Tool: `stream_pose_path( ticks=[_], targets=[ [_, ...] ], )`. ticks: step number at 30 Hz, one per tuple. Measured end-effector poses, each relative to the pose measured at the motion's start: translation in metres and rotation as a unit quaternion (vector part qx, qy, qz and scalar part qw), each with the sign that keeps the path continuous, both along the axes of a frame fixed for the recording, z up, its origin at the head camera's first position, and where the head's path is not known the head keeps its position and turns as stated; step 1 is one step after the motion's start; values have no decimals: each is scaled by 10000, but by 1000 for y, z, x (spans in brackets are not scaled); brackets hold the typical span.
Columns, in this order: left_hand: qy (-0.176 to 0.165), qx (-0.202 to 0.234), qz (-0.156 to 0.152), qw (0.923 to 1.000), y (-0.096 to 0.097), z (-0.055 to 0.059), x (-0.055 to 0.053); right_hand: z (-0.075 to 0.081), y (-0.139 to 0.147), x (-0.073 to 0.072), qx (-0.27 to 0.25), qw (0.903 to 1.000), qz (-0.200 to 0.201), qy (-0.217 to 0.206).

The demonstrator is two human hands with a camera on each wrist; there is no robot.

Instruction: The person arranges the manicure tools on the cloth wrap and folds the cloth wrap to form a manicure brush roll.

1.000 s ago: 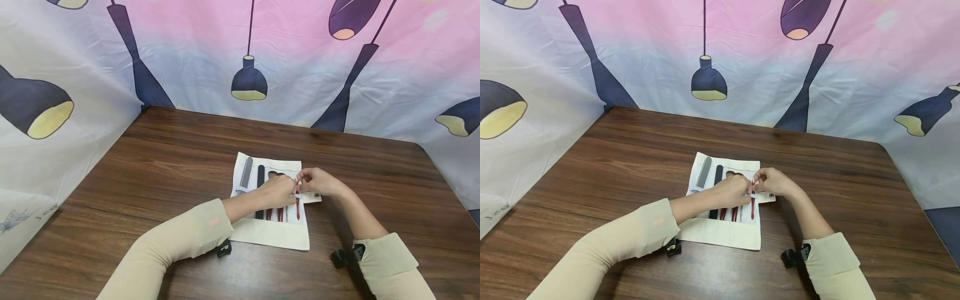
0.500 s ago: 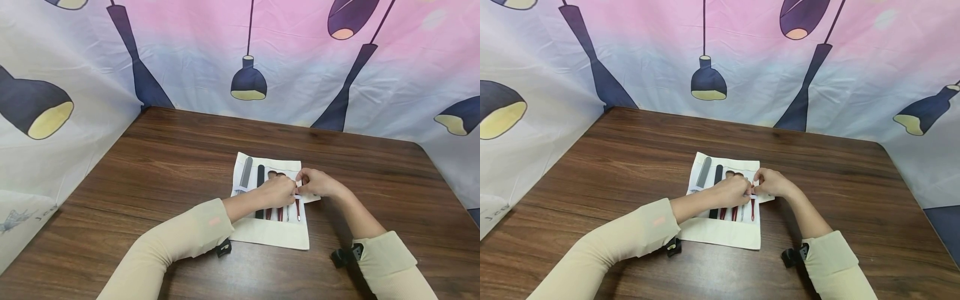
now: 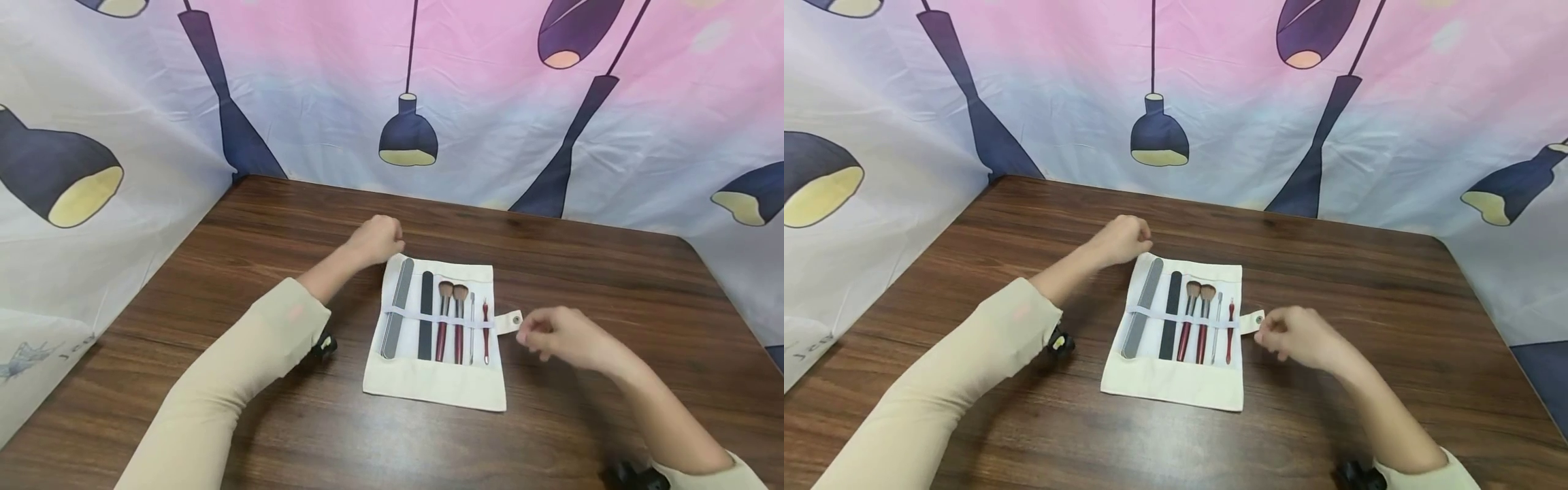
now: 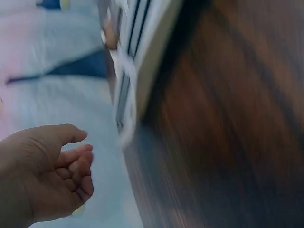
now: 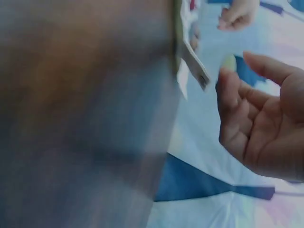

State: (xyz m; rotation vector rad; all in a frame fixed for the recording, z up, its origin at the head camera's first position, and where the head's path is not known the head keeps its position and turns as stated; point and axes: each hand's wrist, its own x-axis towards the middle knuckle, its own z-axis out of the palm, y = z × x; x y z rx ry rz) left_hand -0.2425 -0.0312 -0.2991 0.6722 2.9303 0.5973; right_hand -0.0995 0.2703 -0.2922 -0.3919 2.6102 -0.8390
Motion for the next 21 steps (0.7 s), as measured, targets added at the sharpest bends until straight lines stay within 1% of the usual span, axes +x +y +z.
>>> stream_pose_path(
  ticks=[2, 5, 7, 10, 12, 16, 19, 21],
  targets=[
    [-249, -35, 58, 9997, -12, -3, -8, -5, -3, 9, -148, 9990, 151, -388],
    [-737, 18, -34, 9973, -23, -8, -17, -12, -10, 19, -364, 9961, 253, -767],
    [-1066, 176, -105, 9941, -28, -11, -21, -16, -14, 24, -433, 9948, 248, -891],
    [-1398, 416, -146, 9892, -30, -15, -24, -23, -21, 29, -419, 9941, 144, -994],
    [-1449, 520, -200, 9879, -31, -16, -25, -28, -25, 32, -331, 9943, 24, -1012],
    [-1366, 541, -268, 9888, -35, -21, -25, -36, -31, 35, -244, 9938, -225, -1064],
    [-1338, 575, -274, 9890, -37, -24, -25, -37, -32, 35, -222, 9935, -263, -1087],
    [-1325, 666, -329, 9884, -37, -26, -24, -36, -32, 35, -155, 9936, -264, -1084]
  ],
)
